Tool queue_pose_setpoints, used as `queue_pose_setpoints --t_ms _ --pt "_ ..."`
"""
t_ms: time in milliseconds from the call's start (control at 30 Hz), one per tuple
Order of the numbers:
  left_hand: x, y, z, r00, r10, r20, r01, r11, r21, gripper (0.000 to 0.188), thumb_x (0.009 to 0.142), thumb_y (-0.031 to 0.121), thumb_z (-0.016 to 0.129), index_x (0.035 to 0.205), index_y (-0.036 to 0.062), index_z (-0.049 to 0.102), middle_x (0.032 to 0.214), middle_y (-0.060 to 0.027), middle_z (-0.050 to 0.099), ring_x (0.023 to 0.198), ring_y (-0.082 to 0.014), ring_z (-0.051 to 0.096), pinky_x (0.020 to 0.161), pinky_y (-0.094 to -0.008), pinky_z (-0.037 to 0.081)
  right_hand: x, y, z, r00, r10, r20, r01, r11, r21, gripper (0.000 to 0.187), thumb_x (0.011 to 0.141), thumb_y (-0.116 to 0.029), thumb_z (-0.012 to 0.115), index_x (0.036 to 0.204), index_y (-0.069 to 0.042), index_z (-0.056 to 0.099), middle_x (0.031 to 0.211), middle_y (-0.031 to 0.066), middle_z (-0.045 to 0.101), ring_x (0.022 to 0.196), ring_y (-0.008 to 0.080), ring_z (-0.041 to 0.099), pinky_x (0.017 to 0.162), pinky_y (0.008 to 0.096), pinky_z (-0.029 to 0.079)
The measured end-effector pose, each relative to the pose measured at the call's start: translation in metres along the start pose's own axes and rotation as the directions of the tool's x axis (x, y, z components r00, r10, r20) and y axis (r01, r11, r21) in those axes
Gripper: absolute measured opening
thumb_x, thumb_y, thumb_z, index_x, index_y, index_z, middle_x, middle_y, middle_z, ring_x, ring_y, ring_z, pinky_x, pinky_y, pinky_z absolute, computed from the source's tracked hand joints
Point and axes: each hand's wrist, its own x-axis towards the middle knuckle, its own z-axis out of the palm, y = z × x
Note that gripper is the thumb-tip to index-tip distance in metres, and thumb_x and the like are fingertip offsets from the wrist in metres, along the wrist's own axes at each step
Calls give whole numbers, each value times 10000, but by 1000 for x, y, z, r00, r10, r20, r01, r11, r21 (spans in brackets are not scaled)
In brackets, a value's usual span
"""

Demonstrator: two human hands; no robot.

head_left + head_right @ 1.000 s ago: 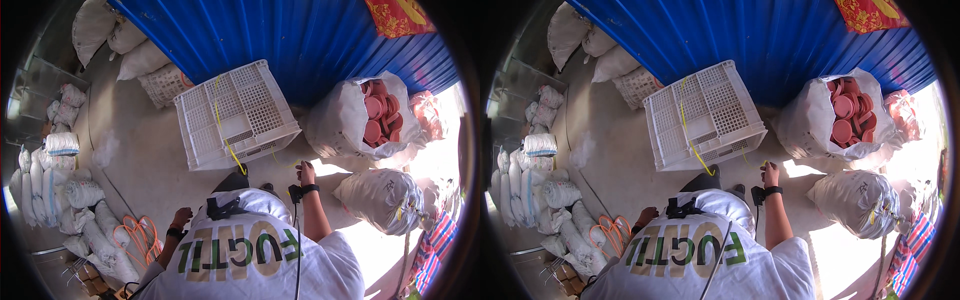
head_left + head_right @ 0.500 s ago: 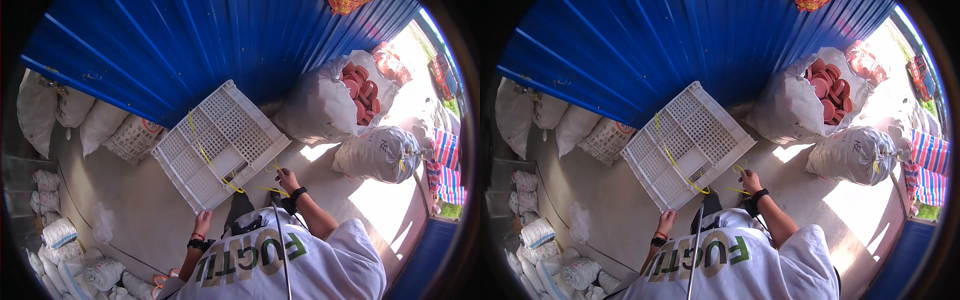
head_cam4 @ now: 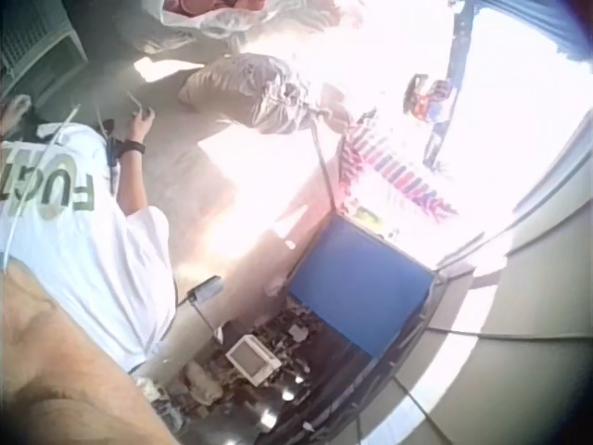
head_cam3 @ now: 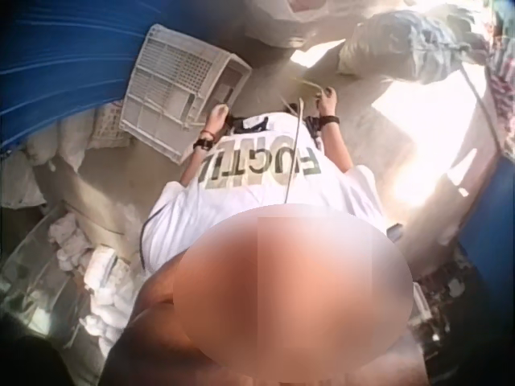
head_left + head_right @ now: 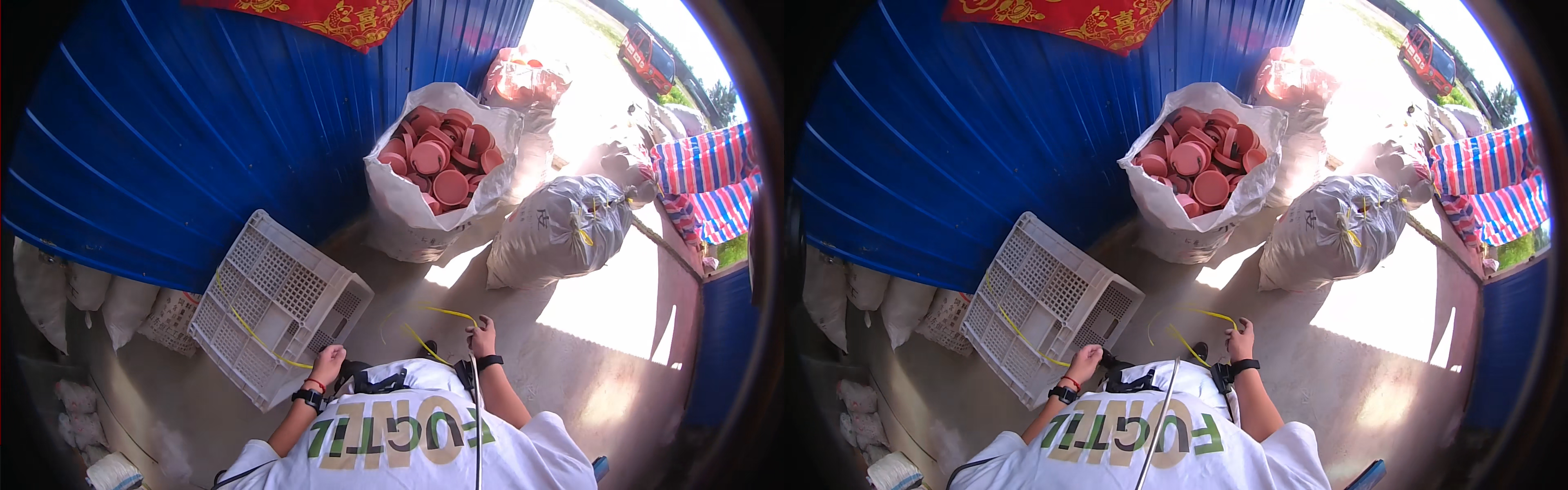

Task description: The person ties the top of a large white sack filled with pink plastic bowls using yellow plastic ties. They repeatedly thread the ties through the sack's fabric and pull them tight to secure the contents. The person then moves to a second sack and begins the same tying process.

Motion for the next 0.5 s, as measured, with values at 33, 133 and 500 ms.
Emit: queue_pose_setpoints --t_ms 33,133,500 --pt "7 11 17 997 4 74 -5 1000 13 373 890 318 540 1057 -12 588 992 -164 645 947 -244 620 825 -339 480 11 -6 -14 999 -49 -24 50 998 29 216 800 -27 448 957 14 590 731 81 610 476 106 489 429 234 397" --pt "33 46 62 964 9 267 -30 997 74 467 905 415 479 1057 -12 588 996 -183 636 964 -298 606 852 -365 456 49 -17 -61 996 -78 42 77 997 26 181 800 -32 468 927 0 594 736 71 607 456 98 482 391 222 360" --pt "169 310 78 994 24 -103 19 919 395 759 831 694 329 866 11 660 829 -193 656 848 -377 614 760 -412 467 167 -269 18 935 -216 280 354 555 -753 767 815 -667 404 828 52 671 832 221 654 800 348 636 751 409 473"
